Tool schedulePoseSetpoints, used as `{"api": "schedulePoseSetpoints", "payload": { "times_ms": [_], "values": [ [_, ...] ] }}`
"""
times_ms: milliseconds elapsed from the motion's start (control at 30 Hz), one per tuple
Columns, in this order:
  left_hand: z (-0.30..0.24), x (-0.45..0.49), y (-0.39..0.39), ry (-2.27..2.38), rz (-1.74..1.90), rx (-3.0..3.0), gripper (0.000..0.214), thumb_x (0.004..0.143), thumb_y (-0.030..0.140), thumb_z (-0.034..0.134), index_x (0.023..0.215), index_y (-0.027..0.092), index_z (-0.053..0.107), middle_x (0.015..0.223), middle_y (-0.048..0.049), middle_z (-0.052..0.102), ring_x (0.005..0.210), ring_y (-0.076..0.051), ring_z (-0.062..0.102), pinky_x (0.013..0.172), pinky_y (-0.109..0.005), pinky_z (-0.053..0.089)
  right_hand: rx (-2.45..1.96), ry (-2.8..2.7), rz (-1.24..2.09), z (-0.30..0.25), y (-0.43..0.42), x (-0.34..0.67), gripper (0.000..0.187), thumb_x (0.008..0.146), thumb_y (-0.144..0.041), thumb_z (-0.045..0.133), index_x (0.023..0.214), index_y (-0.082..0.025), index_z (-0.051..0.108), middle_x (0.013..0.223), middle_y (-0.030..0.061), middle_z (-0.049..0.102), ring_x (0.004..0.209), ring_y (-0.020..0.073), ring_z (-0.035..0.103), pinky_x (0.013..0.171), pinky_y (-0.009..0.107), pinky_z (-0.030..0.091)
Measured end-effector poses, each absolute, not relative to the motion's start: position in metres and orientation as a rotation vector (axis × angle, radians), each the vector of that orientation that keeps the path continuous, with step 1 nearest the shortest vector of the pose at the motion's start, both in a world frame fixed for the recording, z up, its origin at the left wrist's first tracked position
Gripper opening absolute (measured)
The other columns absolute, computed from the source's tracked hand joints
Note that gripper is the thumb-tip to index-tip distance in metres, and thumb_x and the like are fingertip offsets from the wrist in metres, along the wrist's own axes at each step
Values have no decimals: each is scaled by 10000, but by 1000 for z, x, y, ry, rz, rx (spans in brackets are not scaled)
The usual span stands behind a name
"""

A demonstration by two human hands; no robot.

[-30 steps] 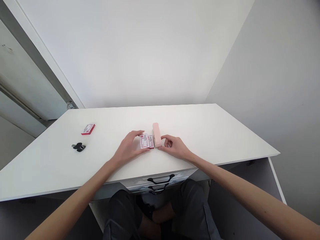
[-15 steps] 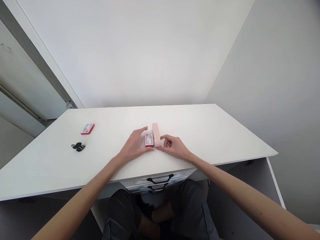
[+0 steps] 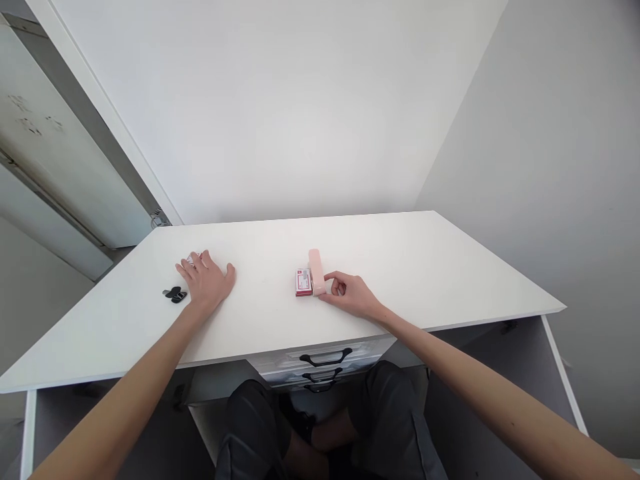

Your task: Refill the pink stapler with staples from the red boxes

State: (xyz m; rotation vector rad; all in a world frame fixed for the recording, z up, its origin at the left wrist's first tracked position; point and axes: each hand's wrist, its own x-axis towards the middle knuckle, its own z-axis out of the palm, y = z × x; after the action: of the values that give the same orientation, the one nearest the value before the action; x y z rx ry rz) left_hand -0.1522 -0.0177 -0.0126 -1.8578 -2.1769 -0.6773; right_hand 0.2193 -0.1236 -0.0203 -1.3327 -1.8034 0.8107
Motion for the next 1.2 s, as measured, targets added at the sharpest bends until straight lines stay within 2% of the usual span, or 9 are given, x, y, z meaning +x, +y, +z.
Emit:
{"api": "schedulePoseSetpoints", "payload": {
  "times_ms": [167, 333, 500, 667, 733, 867, 1067, 1133, 1200],
  "values": [
    [-15, -148, -20, -2233, -597, -1845, 794, 906, 441, 424, 1509, -73, 366, 1596, -336, 382, 1522, -543, 237, 1236, -709, 112, -1326, -1812, 783, -21, -125, 219, 389, 830, -457, 753, 1162, -257, 718, 724, -42, 622, 674, 159, 557, 662, 302, 432],
    [-16, -138, -43, -2094, -673, -2048, 727, 925, 397, 424, 1497, -49, 378, 1572, -301, 438, 1532, -496, 258, 1250, -638, 215, -1315, -1806, 787, -22, -126, 219, 391, 833, -455, 750, 1166, -253, 717, 719, -44, 616, 675, 159, 562, 654, 300, 435],
    [-14, -113, -84, -1818, -703, -2300, 591, 972, 337, 409, 1505, 82, 395, 1573, -211, 465, 1515, -412, 334, 1242, -606, 281, -1320, -1815, 784, -22, -128, 218, 391, 840, -442, 734, 1180, -250, 711, 715, -39, 619, 678, 167, 571, 649, 301, 444],
    [-4, -98, -108, -1671, -731, -2386, 480, 988, 287, 410, 1437, 132, 482, 1347, -192, 605, 1300, -355, 540, 1220, -637, 291, -1343, -1826, 760, -21, -130, 217, 378, 847, -439, 724, 1176, -254, 709, 700, -43, 609, 676, 168, 570, 651, 302, 447],
    [-2, -98, -110, -1645, -733, -2312, 466, 985, 313, 447, 1399, 123, 547, 1311, -220, 580, 1289, -383, 519, 1204, -650, 295, -1341, -1831, 747, -21, -131, 216, 377, 846, -440, 726, 1174, -256, 708, 698, -47, 605, 673, 165, 560, 655, 302, 447],
    [-2, -99, -105, -1780, -686, -2240, 454, 978, 378, 499, 1362, 171, 627, 1404, -247, 496, 1341, -448, 470, 1130, -681, 361, -1341, -1834, 746, -22, -131, 216, 373, 850, -437, 720, 1177, -258, 706, 700, -48, 604, 669, 162, 563, 648, 299, 448],
    [-2, -100, -106, -1680, -807, -2610, 334, 1012, 433, 475, 1237, 217, 594, 1338, -139, 623, 1221, -311, 639, 1027, -480, 531, -1341, -1850, 728, -22, -130, 217, 384, 855, -459, 712, 1182, -259, 702, 708, -38, 619, 677, 168, 573, 648, 302, 459],
    [-2, -101, -107, -1657, -851, -2676, 338, 1003, 470, 501, 1231, 225, 548, 1295, -114, 649, 1180, -282, 665, 1006, -452, 545, -1339, -1849, 731, -22, -130, 217, 386, 857, -464, 708, 1184, -260, 700, 709, -37, 619, 676, 169, 575, 644, 302, 459],
    [-3, -102, -106, -1637, -903, -2658, 321, 977, 493, 543, 1149, 222, 538, 1334, -129, 622, 1244, -290, 631, 1043, -458, 524, -1340, -1847, 739, -22, -130, 217, 384, 857, -462, 707, 1183, -260, 698, 709, -38, 617, 675, 169, 580, 640, 300, 456]
  ]
}}
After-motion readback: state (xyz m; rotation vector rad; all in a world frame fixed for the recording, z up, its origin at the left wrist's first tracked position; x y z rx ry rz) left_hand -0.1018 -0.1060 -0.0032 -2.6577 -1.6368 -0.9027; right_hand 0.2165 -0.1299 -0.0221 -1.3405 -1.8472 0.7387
